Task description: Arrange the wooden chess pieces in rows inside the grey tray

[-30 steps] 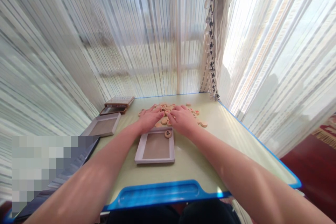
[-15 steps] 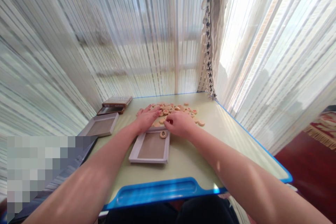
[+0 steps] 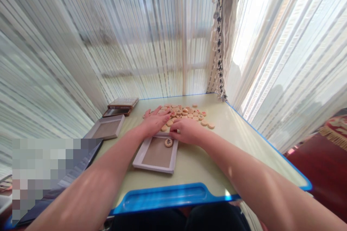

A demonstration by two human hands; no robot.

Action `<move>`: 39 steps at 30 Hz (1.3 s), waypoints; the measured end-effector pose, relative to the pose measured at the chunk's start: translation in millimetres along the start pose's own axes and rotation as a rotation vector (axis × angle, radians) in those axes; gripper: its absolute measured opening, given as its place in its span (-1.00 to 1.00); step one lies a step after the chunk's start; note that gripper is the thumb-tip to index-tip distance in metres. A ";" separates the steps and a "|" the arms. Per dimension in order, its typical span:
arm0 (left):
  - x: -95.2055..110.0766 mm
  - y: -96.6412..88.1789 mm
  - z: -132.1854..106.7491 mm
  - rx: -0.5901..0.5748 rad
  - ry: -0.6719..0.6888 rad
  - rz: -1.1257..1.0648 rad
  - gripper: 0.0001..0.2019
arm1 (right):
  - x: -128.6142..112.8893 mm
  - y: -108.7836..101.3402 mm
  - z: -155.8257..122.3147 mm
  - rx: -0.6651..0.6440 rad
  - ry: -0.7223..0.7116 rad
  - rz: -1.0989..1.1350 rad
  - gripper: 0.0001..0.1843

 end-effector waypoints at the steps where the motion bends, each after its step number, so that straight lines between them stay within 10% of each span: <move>1: 0.5 -1.0 -0.2 0.010 0.003 0.013 -0.48 | 1.4 0.6 0.6 0.001 0.000 0.002 -0.80; 39: -1.1 -10.6 -6.0 0.193 -0.079 0.188 -0.70 | -1.0 -9.8 -4.3 0.062 0.095 -0.089 -0.84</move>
Point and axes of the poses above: each hand's wrist, its own z-axis towards the middle knuckle, its own y-axis out of the palm, x = y × z, the point moved 4 cm from there along z, towards the middle knuckle, and after that the axes turned 11 degrees about z, right-handed, at the moved point
